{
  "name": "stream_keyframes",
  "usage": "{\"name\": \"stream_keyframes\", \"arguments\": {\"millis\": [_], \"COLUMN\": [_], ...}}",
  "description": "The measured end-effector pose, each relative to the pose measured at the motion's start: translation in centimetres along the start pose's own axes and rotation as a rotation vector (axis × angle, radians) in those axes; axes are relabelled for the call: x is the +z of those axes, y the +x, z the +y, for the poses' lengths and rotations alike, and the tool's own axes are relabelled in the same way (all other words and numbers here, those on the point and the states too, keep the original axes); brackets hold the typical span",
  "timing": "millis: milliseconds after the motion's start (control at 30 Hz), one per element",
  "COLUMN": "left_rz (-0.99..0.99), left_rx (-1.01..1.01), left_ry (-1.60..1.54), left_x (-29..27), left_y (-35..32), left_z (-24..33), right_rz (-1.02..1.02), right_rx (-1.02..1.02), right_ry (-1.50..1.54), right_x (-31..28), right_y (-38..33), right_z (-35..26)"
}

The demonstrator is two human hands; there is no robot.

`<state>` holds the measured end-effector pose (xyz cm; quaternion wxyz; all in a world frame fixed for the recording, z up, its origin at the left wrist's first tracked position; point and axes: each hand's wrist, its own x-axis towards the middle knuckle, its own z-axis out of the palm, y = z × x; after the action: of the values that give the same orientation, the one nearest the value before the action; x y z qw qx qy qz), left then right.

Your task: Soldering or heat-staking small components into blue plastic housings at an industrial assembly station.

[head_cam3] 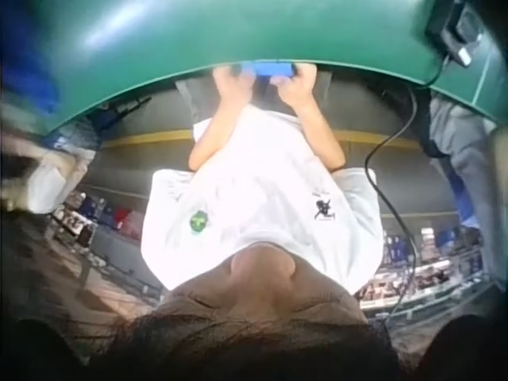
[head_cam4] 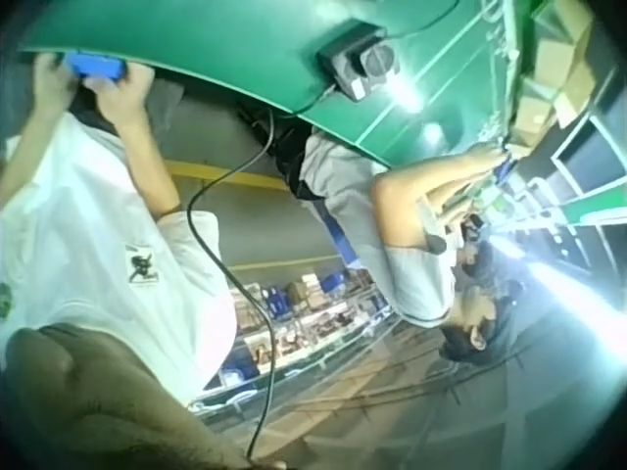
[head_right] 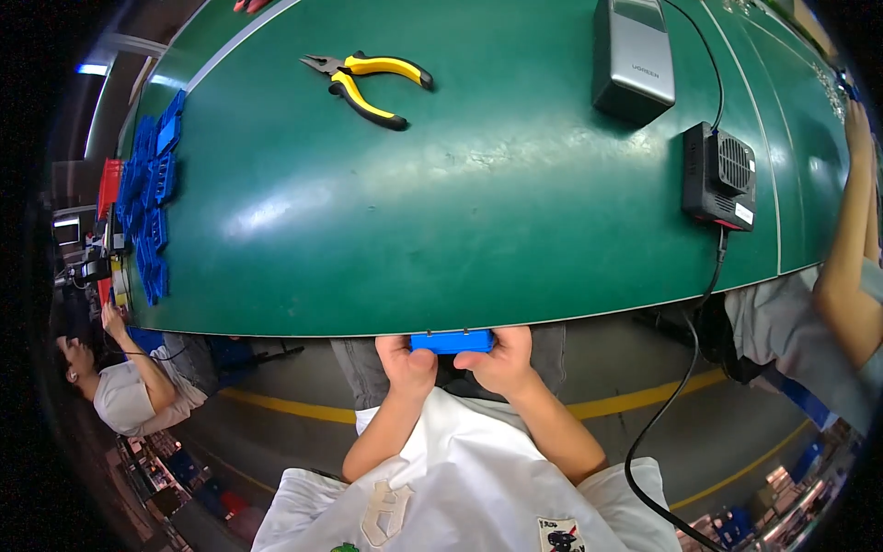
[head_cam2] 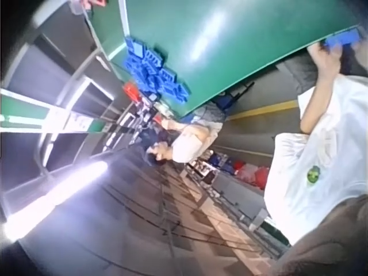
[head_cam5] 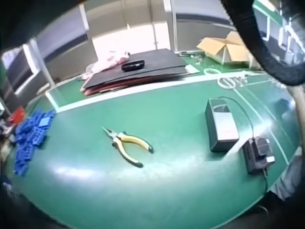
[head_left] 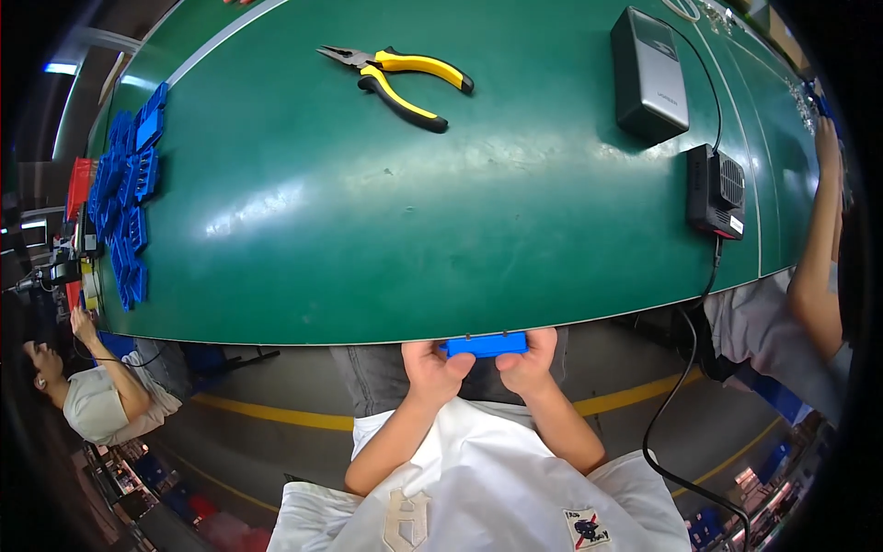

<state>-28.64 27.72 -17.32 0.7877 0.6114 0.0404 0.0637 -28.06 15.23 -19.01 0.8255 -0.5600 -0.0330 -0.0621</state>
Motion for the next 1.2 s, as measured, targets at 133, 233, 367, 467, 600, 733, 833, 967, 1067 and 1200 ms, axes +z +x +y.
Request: {"name": "stream_keyframes", "arguments": {"millis": [133,233,367,467,600,733,833,967,1067,1200], "left_rz": [0.000,0.022,0.032,0.069,0.016,-0.111,-0.194,-0.229,-0.279,-0.228], "left_rx": [0.052,-0.009,0.012,-0.017,0.004,0.013,-0.093,-0.112,-0.142,-0.099], "left_ry": [0.197,0.148,0.120,0.089,0.081,0.035,-0.080,-0.064,-0.009,0.127], "left_x": [0.2,0.9,1.6,1.7,1.0,-0.1,-0.4,-0.6,-0.9,-0.5], "left_y": [0.1,-0.2,0.3,0.2,-0.1,-0.6,-1.3,-1.3,-1.4,-1.2], "left_z": [-0.1,0.0,0.5,0.5,-0.5,-0.8,-0.4,-0.2,-0.2,0.3], "right_rz": [0.094,0.145,0.106,0.113,0.124,-0.031,-0.155,-0.099,-0.054,-0.014], "right_rx": [-0.019,-0.003,0.026,0.063,0.099,0.136,0.042,0.127,0.149,0.148], "right_ry": [-0.152,-0.232,-0.209,-0.220,-0.216,-0.212,-0.368,-0.212,-0.189,-0.266], "right_x": [1.0,1.2,0.9,0.9,0.7,-0.7,-0.8,-0.2,0.1,0.4], "right_y": [-0.2,-0.6,-0.7,-0.8,-1.1,-0.2,0.1,0.2,-0.2,-0.6], "right_z": [0.1,0.0,-0.6,-0.8,-0.9,-2.3,-3.5,-4.1,-3.9,-3.6]}}
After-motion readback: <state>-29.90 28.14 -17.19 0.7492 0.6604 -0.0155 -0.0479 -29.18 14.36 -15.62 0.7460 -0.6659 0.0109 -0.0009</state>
